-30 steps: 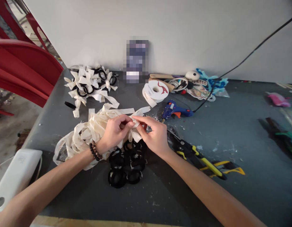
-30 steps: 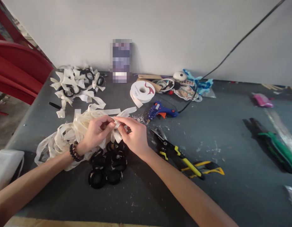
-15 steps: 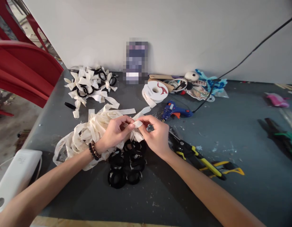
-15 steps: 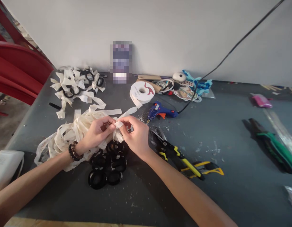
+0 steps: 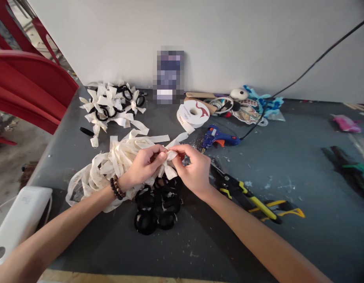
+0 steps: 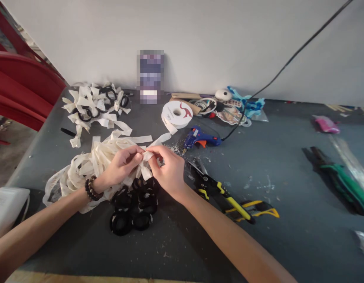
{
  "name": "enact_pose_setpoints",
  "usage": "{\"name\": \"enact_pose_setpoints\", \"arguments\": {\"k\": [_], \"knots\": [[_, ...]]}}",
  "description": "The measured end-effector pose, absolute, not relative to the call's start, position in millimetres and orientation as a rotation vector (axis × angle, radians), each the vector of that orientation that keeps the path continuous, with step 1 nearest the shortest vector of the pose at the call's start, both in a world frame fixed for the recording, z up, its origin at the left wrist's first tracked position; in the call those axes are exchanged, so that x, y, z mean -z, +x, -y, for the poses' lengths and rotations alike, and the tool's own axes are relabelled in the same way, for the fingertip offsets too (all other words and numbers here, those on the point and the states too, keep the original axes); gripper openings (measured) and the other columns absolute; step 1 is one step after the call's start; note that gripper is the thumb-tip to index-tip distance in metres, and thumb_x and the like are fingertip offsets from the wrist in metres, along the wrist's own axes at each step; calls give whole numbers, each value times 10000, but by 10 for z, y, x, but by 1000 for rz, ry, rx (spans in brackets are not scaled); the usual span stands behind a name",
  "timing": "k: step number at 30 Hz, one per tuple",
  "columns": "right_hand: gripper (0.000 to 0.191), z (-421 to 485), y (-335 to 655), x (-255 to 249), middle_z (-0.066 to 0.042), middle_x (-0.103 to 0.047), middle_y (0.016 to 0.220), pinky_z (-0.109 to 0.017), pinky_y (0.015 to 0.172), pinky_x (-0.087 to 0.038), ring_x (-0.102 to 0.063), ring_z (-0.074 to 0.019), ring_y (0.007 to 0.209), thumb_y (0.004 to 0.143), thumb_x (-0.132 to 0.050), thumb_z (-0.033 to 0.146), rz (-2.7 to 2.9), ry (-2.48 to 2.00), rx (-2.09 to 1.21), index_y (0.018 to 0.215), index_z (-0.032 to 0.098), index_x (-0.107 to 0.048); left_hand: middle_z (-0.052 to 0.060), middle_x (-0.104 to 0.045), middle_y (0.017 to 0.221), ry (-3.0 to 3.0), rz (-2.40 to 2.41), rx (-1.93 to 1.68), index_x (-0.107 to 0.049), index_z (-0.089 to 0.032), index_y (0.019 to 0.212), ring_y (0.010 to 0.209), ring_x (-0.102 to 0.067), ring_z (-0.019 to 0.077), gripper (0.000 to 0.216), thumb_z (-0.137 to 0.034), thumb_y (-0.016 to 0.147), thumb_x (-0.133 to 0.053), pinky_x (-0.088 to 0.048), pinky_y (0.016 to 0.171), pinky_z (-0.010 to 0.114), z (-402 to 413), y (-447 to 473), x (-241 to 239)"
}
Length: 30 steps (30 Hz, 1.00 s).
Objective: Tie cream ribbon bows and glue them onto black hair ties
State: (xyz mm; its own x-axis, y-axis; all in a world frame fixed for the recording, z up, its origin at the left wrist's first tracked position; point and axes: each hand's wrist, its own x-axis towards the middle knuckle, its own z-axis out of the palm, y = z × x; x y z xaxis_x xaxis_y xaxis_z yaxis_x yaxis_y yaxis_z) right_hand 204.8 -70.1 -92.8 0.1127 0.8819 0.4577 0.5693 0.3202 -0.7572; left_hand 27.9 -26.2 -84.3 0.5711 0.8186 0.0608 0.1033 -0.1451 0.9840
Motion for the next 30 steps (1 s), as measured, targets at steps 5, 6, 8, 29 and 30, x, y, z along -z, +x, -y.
{"name": "enact_pose_setpoints", "arguments": {"k": [5,6,8,29,30], "knots": [[37,684,2061,961,-6,-797,853,-280,715,-584,-722,-161,725,950,-664,233,1561,-1344,-362,942,244,-698,15,-626,749,1608,-778,-746,-676,-142,970,590,-483,89,304,-445,987,-671,-385,516,212,267,286,822],[39,685,2062,966,-6,-794,849,-280,713,-585,-720,-160,720,951,-658,229,1575,-1332,-340,939,245,-691,23,-638,766,1623,-783,-756,-684,-145,962,607,-500,94,292,-434,991,-666,-396,528,216,260,282,828],[40,686,2062,973,-8,-791,843,-284,706,-585,-714,-161,707,952,-653,225,1591,-1319,-310,935,246,-683,58,-679,869,1649,-770,-794,-707,-152,954,704,-573,120,278,-427,983,-680,-448,585,232,241,271,849],[47,678,2082,937,23,-776,794,-279,683,-541,-676,-150,678,894,-728,211,1548,-1320,-502,865,248,-724,51,-723,862,1252,-714,-808,-680,-121,913,760,-723,124,263,-285,836,-870,-615,720,243,235,296,879],[46,679,2080,937,24,-773,789,-280,678,-540,-671,-151,672,893,-729,218,1546,-1323,-510,859,250,-726,49,-725,858,1249,-712,-809,-684,-121,906,756,-723,121,261,-279,828,-876,-614,713,238,236,296,877]]}}
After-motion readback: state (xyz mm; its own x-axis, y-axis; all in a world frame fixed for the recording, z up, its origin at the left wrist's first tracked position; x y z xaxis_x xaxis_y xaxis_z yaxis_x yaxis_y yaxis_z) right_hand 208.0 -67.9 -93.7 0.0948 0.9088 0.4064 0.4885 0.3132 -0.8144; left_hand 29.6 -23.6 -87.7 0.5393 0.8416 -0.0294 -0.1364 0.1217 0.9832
